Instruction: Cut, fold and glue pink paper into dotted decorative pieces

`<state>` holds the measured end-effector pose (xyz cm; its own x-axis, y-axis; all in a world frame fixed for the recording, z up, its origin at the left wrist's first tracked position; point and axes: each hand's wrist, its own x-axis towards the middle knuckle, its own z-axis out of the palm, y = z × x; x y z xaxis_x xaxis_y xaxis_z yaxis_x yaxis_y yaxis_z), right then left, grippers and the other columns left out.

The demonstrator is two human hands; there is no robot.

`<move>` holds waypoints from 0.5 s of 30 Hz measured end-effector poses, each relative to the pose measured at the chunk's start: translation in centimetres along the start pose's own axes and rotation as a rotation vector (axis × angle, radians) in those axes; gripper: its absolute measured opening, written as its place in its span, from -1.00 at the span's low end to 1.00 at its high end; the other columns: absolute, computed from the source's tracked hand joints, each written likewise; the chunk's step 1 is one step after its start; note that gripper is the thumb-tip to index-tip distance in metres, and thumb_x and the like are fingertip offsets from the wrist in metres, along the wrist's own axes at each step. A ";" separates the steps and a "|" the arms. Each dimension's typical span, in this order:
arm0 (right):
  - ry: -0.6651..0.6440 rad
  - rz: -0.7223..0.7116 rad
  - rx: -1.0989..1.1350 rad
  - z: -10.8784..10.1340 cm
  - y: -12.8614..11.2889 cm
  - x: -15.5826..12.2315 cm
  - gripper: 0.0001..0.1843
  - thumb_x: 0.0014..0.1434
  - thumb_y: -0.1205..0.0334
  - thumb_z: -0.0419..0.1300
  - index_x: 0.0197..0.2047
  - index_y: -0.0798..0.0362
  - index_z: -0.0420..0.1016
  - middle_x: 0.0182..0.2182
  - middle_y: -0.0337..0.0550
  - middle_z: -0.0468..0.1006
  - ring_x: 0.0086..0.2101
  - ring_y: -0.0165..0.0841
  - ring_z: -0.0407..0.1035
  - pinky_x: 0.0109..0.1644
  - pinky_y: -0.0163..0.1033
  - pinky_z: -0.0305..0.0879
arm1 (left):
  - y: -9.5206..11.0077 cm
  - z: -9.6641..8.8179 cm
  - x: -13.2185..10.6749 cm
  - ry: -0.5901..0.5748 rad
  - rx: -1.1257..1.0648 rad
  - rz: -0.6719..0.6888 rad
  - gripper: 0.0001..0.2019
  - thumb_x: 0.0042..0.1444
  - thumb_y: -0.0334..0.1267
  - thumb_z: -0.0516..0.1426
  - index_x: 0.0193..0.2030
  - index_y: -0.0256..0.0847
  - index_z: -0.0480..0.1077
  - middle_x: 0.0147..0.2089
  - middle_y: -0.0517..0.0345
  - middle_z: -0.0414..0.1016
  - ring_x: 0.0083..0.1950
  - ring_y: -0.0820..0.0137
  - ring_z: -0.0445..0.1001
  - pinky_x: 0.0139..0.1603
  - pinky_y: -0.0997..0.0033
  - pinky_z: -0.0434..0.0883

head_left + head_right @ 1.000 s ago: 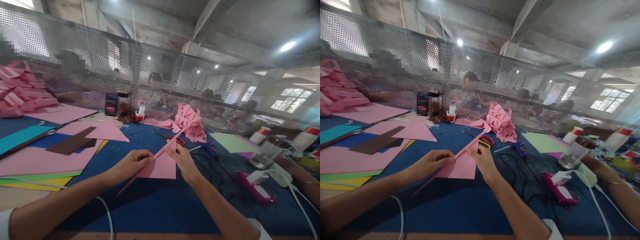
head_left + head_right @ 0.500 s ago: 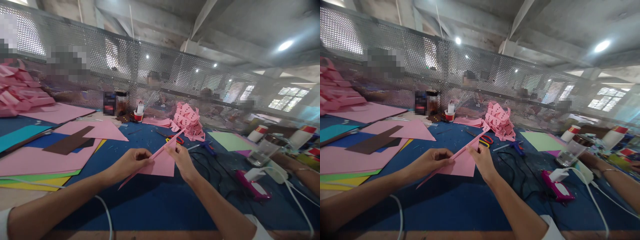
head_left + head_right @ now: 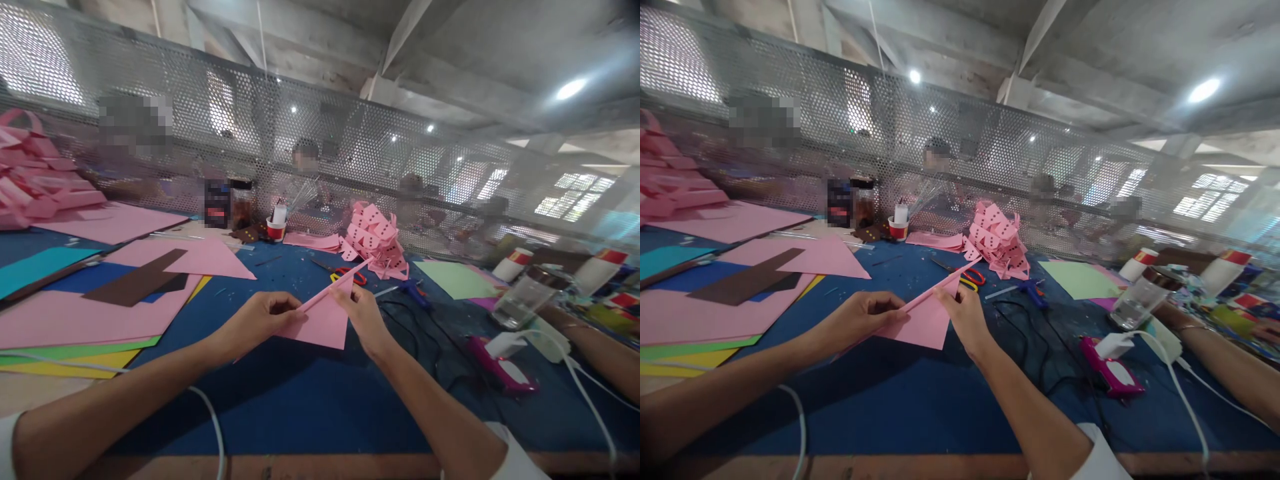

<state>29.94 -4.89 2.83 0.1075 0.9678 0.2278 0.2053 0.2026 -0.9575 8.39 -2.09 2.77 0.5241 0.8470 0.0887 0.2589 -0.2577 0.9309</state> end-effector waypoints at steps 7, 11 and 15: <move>0.026 -0.021 -0.044 -0.2 0.7 0.5 -0.58 0.09 -0.11 0.24 -0.47 0.11 0.39 -0.56 -0.31 0.26 -0.51 -0.47 0.12 -0.48 -0.35 0.04 | -0.1 -0.3 -0.2 -0.061 -0.013 0.049 -0.66 0.12 0.00 0.19 -0.10 -0.20 0.51 -0.21 0.13 0.58 -0.19 0.29 0.47 -0.21 0.41 0.35; 0.015 -0.035 -0.036 -0.2 1.3 0.8 -0.63 0.10 -0.08 0.23 -0.41 0.11 0.44 -0.55 -0.31 0.28 -0.51 -0.46 0.14 -0.46 -0.35 0.07 | -0.5 -0.3 0.0 -0.054 0.023 0.022 -0.63 0.12 0.03 0.19 -0.08 -0.21 0.49 -0.24 0.11 0.57 -0.23 0.30 0.46 -0.26 0.42 0.34; 0.000 -0.077 -0.105 -0.2 1.6 0.9 -0.63 0.13 -0.06 0.20 -0.45 0.09 0.41 -0.56 -0.32 0.27 -0.51 -0.47 0.15 -0.47 -0.37 0.07 | -0.7 -0.4 0.1 -0.017 0.050 0.004 -0.56 0.09 0.07 0.20 -0.03 -0.23 0.47 -0.24 0.07 0.55 -0.28 0.30 0.46 -0.32 0.41 0.35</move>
<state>30.55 -3.69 1.55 0.0876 0.9498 0.3003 0.3137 0.2598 -0.9133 7.96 -1.62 2.28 0.5387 0.8381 0.0860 0.2972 -0.2846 0.9114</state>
